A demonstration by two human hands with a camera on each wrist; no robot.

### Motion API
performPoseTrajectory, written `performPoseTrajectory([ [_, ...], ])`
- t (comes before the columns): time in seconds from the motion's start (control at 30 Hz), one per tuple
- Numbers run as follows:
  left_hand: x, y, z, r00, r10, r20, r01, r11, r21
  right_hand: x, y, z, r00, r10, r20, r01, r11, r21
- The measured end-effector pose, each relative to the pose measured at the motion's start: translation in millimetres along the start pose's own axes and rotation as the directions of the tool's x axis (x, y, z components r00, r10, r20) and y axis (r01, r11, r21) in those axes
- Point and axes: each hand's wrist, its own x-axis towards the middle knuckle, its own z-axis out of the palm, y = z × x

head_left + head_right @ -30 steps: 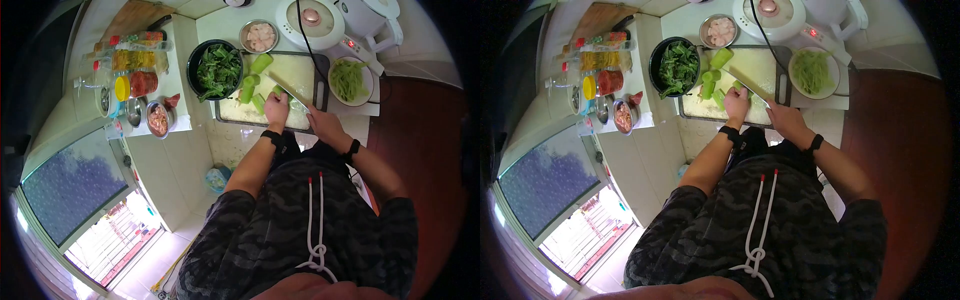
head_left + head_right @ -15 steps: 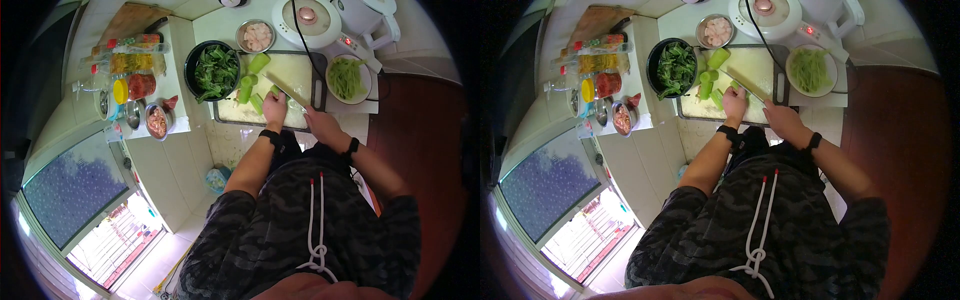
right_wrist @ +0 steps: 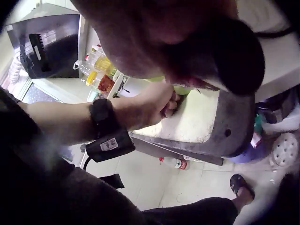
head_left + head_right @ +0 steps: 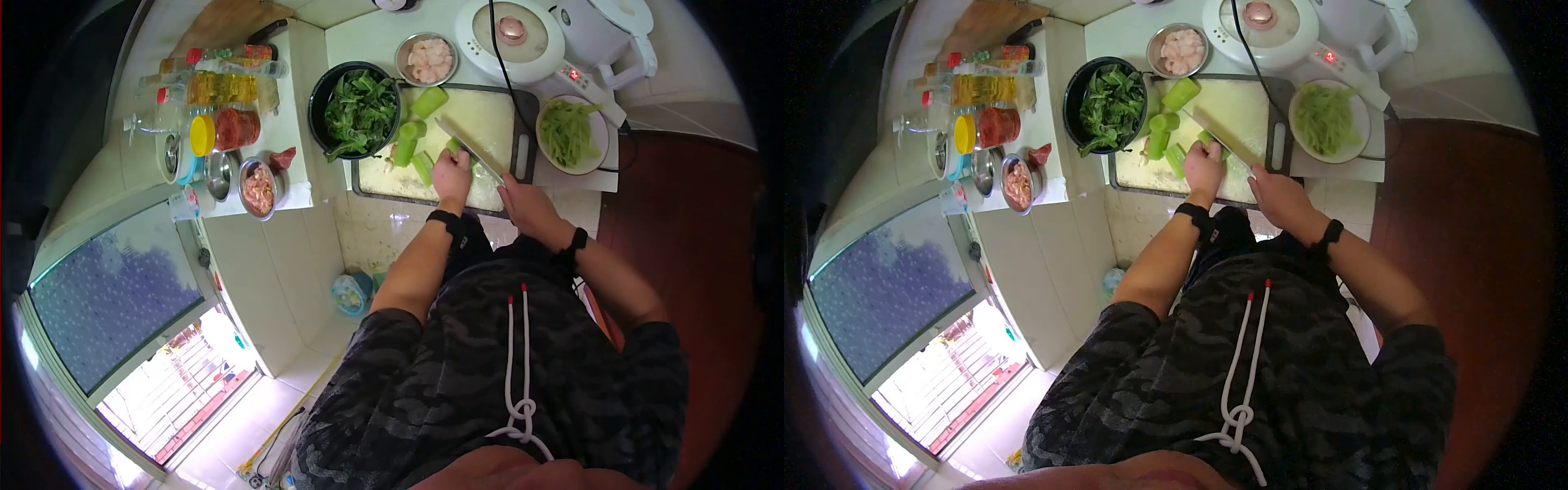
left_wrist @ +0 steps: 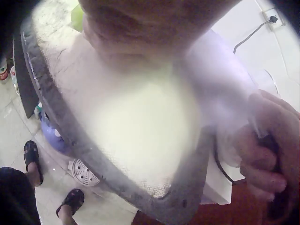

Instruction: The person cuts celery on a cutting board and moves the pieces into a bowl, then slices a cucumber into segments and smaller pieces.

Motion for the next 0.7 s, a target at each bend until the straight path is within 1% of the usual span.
performPoseTrajectory([
  [0.07,0.3,-2.0,0.7,0.999,-0.025,0.02,0.025,1.0,0.005,10.9,6.0,10.6,0.998,-0.033,-0.052,0.034,0.999,0.012],
  [0.1,1.9,-2.9,1.3,0.998,-0.039,0.038,0.039,0.999,0.01,13.5,4.2,11.0,0.998,-0.038,-0.05,0.039,0.999,0.012],
  [0.17,4.1,-4.7,3.4,0.999,-0.03,0.019,0.031,1.0,-0.001,19.8,-0.6,10.7,0.994,-0.044,-0.096,0.046,0.999,0.011],
  [0.2,1.7,-3.7,3.2,1.0,-0.028,0.01,0.028,1.0,-0.011,16.3,-0.7,10.4,0.995,-0.048,-0.093,0.049,0.999,0.008],
  [0.27,1.1,-1.4,2.6,1.0,-0.012,-0.005,0.012,1.0,-0.026,8.0,0.1,6.6,0.994,-0.04,-0.1,0.047,0.997,0.069],
  [0.3,-1.0,-1.6,1.2,1.0,0.002,-0.013,-0.003,0.999,-0.034,3.4,0.0,4.5,0.995,-0.046,-0.091,0.052,0.997,0.063],
  [0.37,-0.4,-3.6,2.4,1.0,-0.009,-0.01,0.009,1.0,-0.03,-2.2,0.4,0.2,0.999,-0.008,-0.054,0.011,0.999,0.042],
  [0.47,1.1,-2.7,1.9,1.0,-0.012,0.001,0.012,1.0,-0.01,3.4,1.5,-0.4,0.999,-0.01,-0.032,0.011,1.0,0.024],
  [0.53,1.0,-3.4,1.3,1.0,-0.004,0.003,0.004,1.0,0.006,12.6,4.4,5.4,0.998,-0.029,-0.058,0.03,0.999,0.028],
  [0.6,1.7,-3.6,2.4,0.999,-0.033,0.013,0.033,0.999,-0.008,15.8,4.9,6.7,0.995,-0.052,-0.09,0.054,0.998,0.028],
  [0.67,1.9,-5.0,3.7,1.0,-0.021,0.011,0.021,1.0,-0.021,11.1,4.6,5.2,0.999,-0.001,-0.041,0.002,1.0,0.017],
  [0.7,1.8,-4.6,2.8,1.0,-0.014,0.011,0.014,0.999,-0.031,6.9,4.4,3.0,0.999,-0.005,-0.039,0.006,1.0,0.014],
])
